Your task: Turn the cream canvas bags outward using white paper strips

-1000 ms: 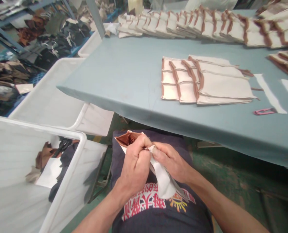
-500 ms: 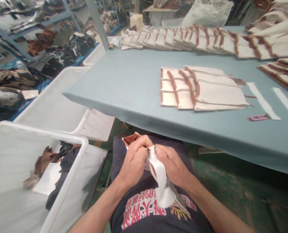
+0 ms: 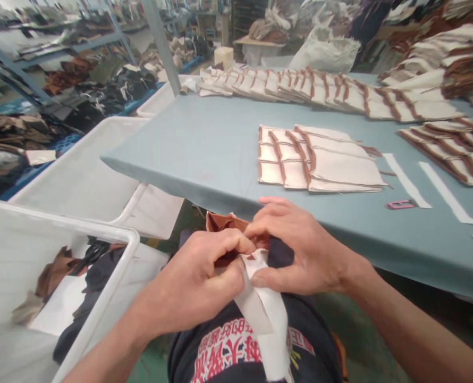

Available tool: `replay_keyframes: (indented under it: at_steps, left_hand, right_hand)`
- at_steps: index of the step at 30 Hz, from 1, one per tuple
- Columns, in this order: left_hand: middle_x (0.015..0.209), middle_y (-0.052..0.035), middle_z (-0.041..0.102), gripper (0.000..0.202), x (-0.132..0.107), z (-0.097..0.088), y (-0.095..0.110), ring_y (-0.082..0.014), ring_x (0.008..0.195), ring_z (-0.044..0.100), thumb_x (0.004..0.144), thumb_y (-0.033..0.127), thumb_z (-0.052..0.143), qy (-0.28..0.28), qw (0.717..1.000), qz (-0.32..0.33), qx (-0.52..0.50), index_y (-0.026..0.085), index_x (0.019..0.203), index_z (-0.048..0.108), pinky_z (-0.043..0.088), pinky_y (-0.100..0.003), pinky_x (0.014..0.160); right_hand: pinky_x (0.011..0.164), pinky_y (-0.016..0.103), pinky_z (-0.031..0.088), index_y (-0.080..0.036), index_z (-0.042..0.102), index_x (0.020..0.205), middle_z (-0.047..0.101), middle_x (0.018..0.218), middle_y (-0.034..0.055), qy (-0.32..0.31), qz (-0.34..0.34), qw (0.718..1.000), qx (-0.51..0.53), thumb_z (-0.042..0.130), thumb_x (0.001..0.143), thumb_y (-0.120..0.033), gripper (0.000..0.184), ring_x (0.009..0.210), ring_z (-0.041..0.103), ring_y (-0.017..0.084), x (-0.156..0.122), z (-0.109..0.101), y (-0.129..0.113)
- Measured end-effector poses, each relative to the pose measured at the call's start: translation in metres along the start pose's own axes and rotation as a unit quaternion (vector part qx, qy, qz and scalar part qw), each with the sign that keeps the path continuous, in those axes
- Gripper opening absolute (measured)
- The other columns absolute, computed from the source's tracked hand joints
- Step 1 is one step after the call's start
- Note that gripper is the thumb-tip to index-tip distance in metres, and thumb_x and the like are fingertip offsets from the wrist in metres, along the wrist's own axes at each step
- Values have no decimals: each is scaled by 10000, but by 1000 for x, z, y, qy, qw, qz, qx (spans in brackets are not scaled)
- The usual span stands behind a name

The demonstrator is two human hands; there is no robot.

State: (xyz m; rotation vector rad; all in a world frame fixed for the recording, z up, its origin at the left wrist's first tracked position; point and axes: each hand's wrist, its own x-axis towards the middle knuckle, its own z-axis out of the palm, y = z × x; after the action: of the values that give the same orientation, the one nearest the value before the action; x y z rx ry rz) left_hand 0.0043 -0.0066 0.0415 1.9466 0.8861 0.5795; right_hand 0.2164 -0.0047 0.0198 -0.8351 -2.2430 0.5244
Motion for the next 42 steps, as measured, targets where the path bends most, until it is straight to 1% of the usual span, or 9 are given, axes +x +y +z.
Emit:
replay_keyframes:
  at_steps: [2, 5, 11, 16, 19, 26, 32, 38, 42]
  left_hand:
    - [712, 44, 639, 226, -5, -2, 3, -95, 605, 536, 805, 26, 484, 16, 998, 26, 47, 187, 822, 642, 381, -219, 592]
    - [720, 68, 634, 258, -11, -2, 2, -67, 604, 549, 812, -27, 484, 36, 994, 59, 88, 187, 846, 623, 392, -190, 608]
    - [897, -25, 691, 195, -17, 7, -21, -121, 790, 652, 918, 0, 507, 81, 962, 184, 184, 162, 999, 581, 495, -206, 710]
    - [996, -133, 736, 182, -16, 21, -47, -188, 817, 678, 978, 77, 534, 135, 910, 283, 271, 116, 1143, 599, 567, -286, 730]
    - [988, -139, 751, 210, -14, 27, -59, -197, 781, 682, 980, 110, 543, 148, 900, 299, 282, 116, 1180, 606, 573, -309, 701]
    - [942, -44, 760, 257, -20, 19, -46, -138, 801, 714, 928, 96, 552, 138, 950, 218, 174, 165, 1175, 571, 554, -227, 753]
    - [745, 40, 640, 357, -13, -6, -24, -81, 636, 592, 1113, 246, 337, -74, 987, 100, 103, 184, 889, 608, 427, -202, 618]
    - [662, 17, 561, 406, -22, -3, -46, -129, 565, 473, 1118, 258, 327, -57, 938, 230, 254, 178, 785, 543, 333, -290, 559]
    - [678, 30, 538, 423, -24, -12, -46, -123, 597, 478, 1122, 358, 326, -101, 962, 171, 188, 188, 788, 523, 343, -279, 596]
  right_hand:
    - [841, 343, 451, -219, 536, 698, 530, 646, -41, -44, -6, 999, -4, 676, 893, -390, 294, 654, 534, 149, 5, -1, 1]
    - [564, 256, 284, -216, 399, 627, 398, 597, -71, -103, 28, 993, 57, 649, 901, -321, 386, 545, 387, 94, 8, 1, 0]
    - [532, 242, 221, -191, 451, 645, 402, 601, -72, -126, 131, 970, 164, 649, 918, -312, 358, 546, 343, 73, 2, 5, 1]
    - [499, 229, 267, -195, 471, 697, 399, 652, -45, -127, 256, 877, 385, 489, 956, -721, 587, 580, 339, 99, -12, 18, 6]
    - [466, 228, 247, -208, 435, 703, 361, 636, -59, -105, 289, 853, 421, 451, 974, -733, 591, 545, 302, 92, -21, 28, 7]
    - [742, 292, 399, -179, 570, 899, 636, 829, 27, -150, 170, 966, 121, 350, 1091, -268, 305, 767, 568, 160, -28, 7, -6]
    - [660, 299, 371, -197, 557, 816, 629, 742, 27, -170, 74, 982, -28, 291, 1080, -220, 376, 651, 525, 160, -25, -2, -18]
    - [587, 311, 305, -214, 555, 709, 596, 630, -8, -133, 23, 984, -114, 374, 1044, -141, 388, 553, 483, 151, -33, 10, -20]
    - [601, 310, 318, -212, 567, 696, 604, 623, -11, -102, -4, 986, -131, 382, 1052, -122, 411, 558, 492, 153, -35, 15, -20]
